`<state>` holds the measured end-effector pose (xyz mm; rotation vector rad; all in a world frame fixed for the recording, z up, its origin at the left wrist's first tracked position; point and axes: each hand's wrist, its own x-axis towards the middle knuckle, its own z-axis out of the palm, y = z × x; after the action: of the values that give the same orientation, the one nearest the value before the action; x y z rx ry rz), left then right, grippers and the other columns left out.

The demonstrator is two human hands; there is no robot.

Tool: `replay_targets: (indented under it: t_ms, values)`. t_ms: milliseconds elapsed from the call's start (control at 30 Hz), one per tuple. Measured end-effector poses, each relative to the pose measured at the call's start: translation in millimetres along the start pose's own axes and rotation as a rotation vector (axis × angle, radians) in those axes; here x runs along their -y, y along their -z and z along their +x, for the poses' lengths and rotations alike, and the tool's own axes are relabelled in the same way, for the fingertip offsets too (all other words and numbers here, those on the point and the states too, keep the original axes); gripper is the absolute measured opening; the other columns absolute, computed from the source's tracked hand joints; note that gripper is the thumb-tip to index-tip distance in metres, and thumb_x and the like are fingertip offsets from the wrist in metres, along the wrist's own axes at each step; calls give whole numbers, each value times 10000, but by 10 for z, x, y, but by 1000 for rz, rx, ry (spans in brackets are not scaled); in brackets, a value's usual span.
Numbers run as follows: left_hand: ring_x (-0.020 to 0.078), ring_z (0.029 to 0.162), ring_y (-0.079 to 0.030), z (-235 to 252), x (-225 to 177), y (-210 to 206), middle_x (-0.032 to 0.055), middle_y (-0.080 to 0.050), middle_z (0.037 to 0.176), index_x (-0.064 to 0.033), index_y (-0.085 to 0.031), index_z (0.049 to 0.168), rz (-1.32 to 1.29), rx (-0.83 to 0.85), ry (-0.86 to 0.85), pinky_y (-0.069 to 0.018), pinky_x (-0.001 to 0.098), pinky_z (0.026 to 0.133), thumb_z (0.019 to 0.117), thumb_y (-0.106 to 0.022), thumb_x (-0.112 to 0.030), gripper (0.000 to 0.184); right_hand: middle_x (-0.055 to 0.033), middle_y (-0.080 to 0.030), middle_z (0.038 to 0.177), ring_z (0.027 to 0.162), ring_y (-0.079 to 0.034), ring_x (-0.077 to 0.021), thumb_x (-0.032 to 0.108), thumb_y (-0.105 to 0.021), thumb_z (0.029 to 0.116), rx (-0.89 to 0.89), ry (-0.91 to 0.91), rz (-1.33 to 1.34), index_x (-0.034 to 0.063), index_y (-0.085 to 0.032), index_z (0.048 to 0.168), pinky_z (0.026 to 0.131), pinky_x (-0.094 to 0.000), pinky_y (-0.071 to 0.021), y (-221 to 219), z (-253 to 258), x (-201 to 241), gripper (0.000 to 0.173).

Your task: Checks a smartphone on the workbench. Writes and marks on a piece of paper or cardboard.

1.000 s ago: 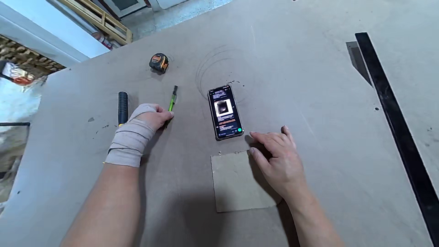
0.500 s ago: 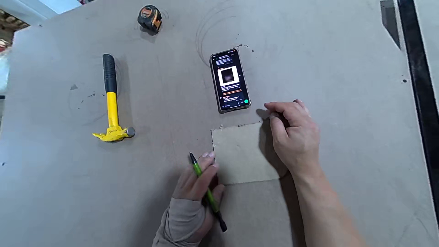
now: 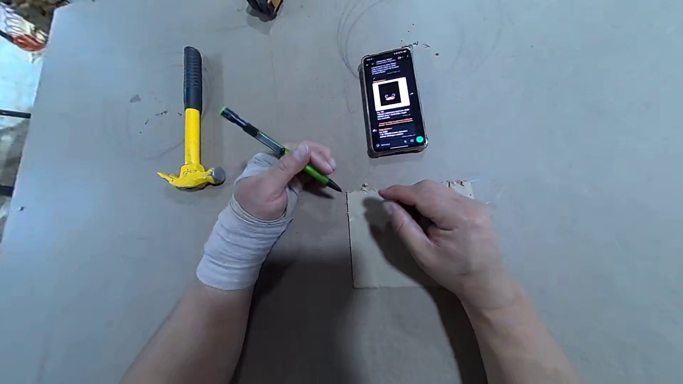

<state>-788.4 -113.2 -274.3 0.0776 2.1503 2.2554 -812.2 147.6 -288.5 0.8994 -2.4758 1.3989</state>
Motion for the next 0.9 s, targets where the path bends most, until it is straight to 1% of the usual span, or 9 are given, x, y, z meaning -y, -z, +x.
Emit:
replay_targets:
  t_ms: [67,133,200,300,400,500,700,767,900]
  values:
    - [263,1104,-670,7,-48,-54,138,-655,1253,-52,-641,1092,-110,4,-39,-574,410,953,1090,-371,-196,305,88,-726,940,841,-668,-6,267,-646,993,85,-38,-3,180,-787,1077,723,-221,-578,-10,-4,-30,185]
    - [205,899,-684,-34,-198,-102,113,-671,1089,-49,-590,1239,-210,-55,-73,-601,348,804,1031,-437,-79,260,101,-719,933,823,-655,9,286,-645,996,112,-53,29,190,-787,1084,703,-208,-569,1,-2,-44,192]
    - [132,710,-612,-28,-352,-83,41,-641,903,-87,-581,1297,-280,-57,-133,-548,275,651,1028,-498,-137,286,112,-710,914,805,-644,16,314,-645,992,133,-43,63,200,-791,1073,686,-210,-562,17,-2,-47,203]
    - [117,634,-559,-13,-470,-50,-19,-578,746,-122,-680,1043,-293,16,-181,-493,265,593,999,-528,-560,466,136,-699,905,785,-632,33,383,-655,977,212,-23,134,219,-791,1063,664,-200,-565,34,-15,-37,230]
    - [152,653,-569,-16,-514,-60,-4,-555,683,-138,-648,828,-315,80,-161,-497,298,623,902,-340,-829,760,142,-704,905,776,-635,43,388,-658,982,250,-27,159,224,-793,1056,652,-182,-564,22,-9,-6,224]
    - [159,586,-546,-90,-575,-200,-5,-504,596,-121,-583,701,-386,23,-137,-503,331,613,1032,-208,-660,735,125,-693,907,762,-627,29,349,-664,983,231,-57,170,203,-779,1104,644,-184,-558,11,-18,-5,222]
    - [187,548,-545,-227,-550,-447,14,-480,560,-98,-580,681,-531,-11,-203,-519,367,604,1013,-418,-503,548,89,-699,918,792,-637,-7,339,-711,957,192,38,92,165,-753,1185,689,-218,-570,-12,-9,56,290]
    - [185,498,-511,-281,-513,-534,5,-422,512,-113,-510,623,-572,-73,-239,-509,374,569,1015,-395,-395,497,92,-719,938,836,-659,-17,357,-736,941,221,73,67,176,-752,1194,748,-238,-583,-39,-5,103,312]
    - [201,521,-505,-322,-419,-565,17,-431,559,-91,-556,731,-635,-111,-297,-502,392,571,1009,-369,-539,560,99,-741,879,835,-671,-17,264,-696,977,273,103,146,185,-799,1031,756,-240,-562,-133,-43,137,141]
